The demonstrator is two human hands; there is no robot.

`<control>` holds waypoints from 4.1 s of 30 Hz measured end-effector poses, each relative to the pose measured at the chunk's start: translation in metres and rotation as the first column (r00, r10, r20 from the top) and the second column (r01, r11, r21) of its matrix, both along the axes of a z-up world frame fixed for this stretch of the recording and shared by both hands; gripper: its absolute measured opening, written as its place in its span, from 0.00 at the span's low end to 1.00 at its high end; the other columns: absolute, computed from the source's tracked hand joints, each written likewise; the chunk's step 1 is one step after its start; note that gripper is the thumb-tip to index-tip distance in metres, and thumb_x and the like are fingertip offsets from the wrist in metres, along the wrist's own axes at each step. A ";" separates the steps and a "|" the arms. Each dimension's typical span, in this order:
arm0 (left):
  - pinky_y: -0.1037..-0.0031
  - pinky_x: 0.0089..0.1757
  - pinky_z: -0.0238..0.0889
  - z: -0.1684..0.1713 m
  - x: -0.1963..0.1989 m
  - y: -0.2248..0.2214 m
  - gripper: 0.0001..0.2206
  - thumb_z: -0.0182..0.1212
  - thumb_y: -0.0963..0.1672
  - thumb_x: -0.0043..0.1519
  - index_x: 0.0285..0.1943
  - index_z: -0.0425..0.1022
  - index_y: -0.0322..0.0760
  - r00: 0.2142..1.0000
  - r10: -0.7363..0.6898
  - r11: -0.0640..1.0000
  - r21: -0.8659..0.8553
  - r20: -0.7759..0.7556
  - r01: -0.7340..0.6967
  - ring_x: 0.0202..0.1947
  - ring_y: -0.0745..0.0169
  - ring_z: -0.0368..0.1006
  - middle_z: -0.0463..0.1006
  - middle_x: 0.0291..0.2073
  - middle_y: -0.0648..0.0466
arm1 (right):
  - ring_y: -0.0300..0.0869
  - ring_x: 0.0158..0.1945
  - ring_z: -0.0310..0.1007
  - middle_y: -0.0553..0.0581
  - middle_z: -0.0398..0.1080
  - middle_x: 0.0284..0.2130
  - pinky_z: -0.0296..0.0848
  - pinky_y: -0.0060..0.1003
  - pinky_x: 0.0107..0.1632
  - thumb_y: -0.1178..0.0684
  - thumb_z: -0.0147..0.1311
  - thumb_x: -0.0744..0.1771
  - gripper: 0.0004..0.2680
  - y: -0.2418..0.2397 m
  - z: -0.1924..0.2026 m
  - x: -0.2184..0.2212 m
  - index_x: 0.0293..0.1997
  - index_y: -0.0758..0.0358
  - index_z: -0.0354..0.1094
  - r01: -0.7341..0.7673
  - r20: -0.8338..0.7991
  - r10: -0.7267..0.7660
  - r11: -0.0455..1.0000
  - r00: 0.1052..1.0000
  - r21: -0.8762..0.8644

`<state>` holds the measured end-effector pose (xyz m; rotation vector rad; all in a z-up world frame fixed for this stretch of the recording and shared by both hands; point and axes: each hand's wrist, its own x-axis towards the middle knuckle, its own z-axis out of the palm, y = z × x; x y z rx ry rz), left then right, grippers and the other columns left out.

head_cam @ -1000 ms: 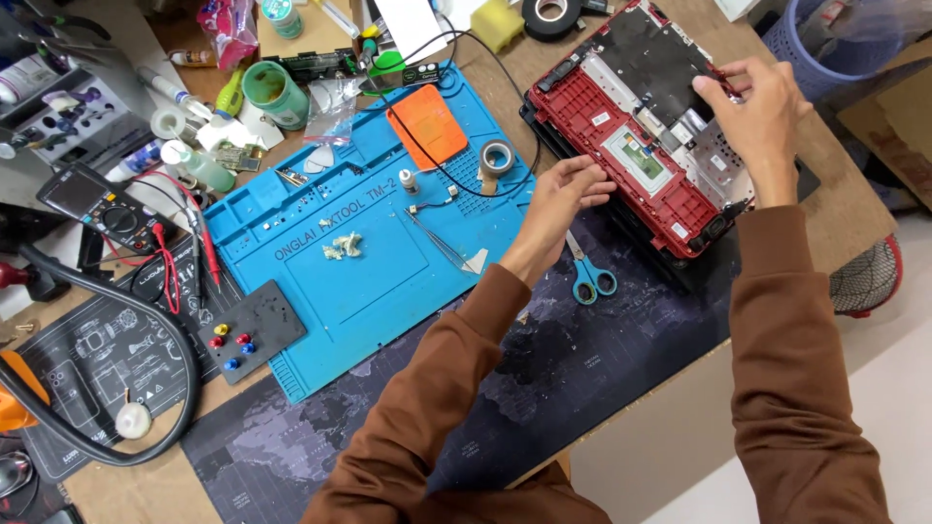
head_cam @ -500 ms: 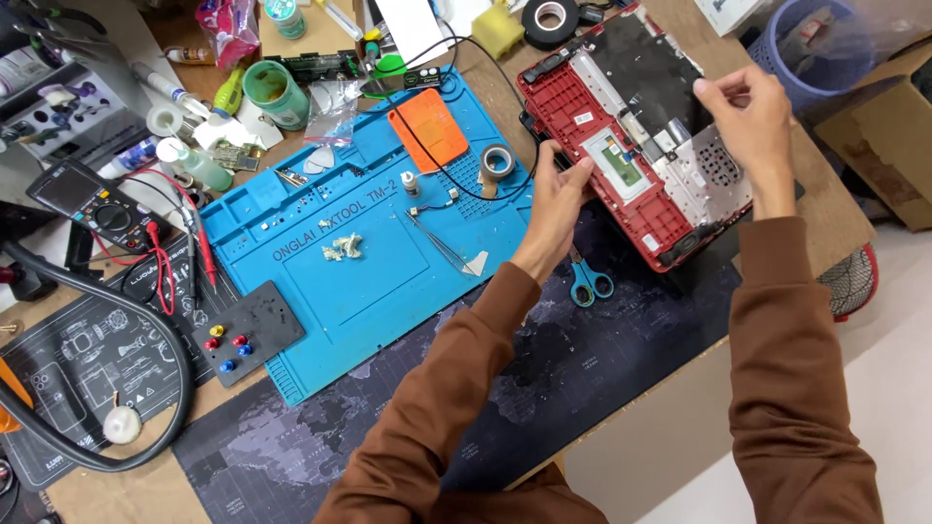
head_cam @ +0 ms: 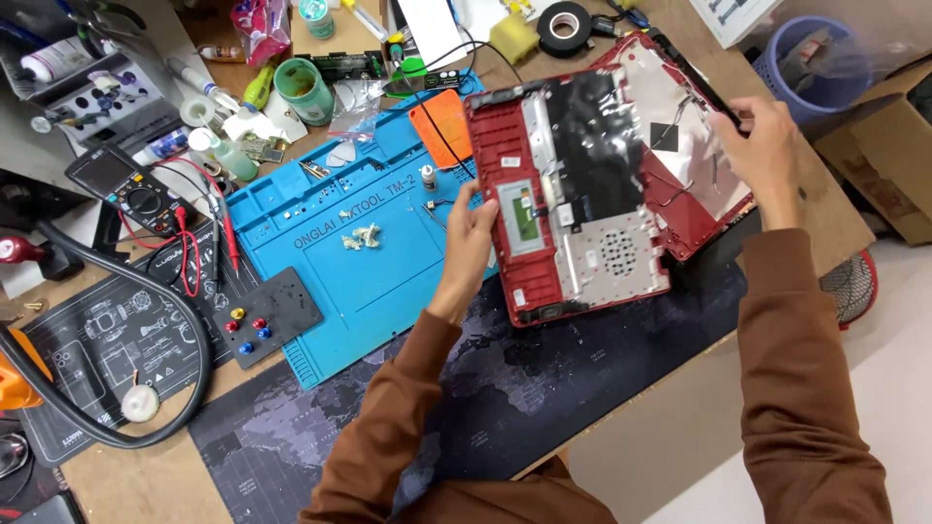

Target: Repairing a laptop motherboard using a hot air station and probe, then working on the laptop chassis assembly.

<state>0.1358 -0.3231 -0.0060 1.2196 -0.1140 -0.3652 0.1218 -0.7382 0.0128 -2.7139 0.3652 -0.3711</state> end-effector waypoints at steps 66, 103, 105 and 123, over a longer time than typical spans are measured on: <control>0.66 0.43 0.78 -0.008 -0.025 0.082 0.18 0.57 0.46 0.66 0.62 0.64 0.37 0.974 -0.005 0.999 -0.054 -0.226 -0.008 0.48 0.56 0.80 0.81 0.49 0.45 | 0.24 0.55 0.70 0.36 0.71 0.54 0.71 0.21 0.62 0.45 0.53 0.72 0.12 -0.091 0.033 0.001 0.63 0.47 0.64 0.127 -0.190 0.059 0.549 0.980 0.826; 0.67 0.22 0.76 -0.006 0.012 -0.108 0.09 0.52 0.43 0.69 0.47 0.57 0.33 0.957 -0.209 0.966 0.109 -0.203 0.234 0.17 0.50 0.77 0.73 0.21 0.41 | 0.36 0.33 0.70 0.42 0.69 0.36 0.66 0.60 0.15 0.41 0.57 0.72 0.08 -0.070 0.036 0.014 0.53 0.46 0.66 0.256 -0.368 0.038 0.653 0.929 0.713; 0.67 0.27 0.77 0.009 0.012 -0.102 0.21 0.50 0.54 0.64 0.52 0.64 0.33 0.940 -0.264 0.891 0.318 -0.214 0.323 0.25 0.51 0.79 0.76 0.40 0.43 | 0.27 0.39 0.75 0.41 0.74 0.40 0.79 0.25 0.46 0.50 0.57 0.71 0.08 -0.064 0.032 0.018 0.54 0.52 0.66 0.170 -0.259 0.122 0.484 0.958 0.858; 0.63 0.36 0.82 0.089 -0.079 0.070 0.15 0.59 0.50 0.64 0.40 0.67 0.33 0.989 -0.133 0.983 -0.132 -0.062 0.124 0.33 0.42 0.83 0.79 0.30 0.40 | 0.24 0.17 0.54 0.37 0.56 0.13 0.47 0.23 0.18 0.53 0.61 0.63 0.18 0.152 0.119 -0.002 0.59 0.59 0.66 0.076 -0.364 0.355 0.618 0.861 0.782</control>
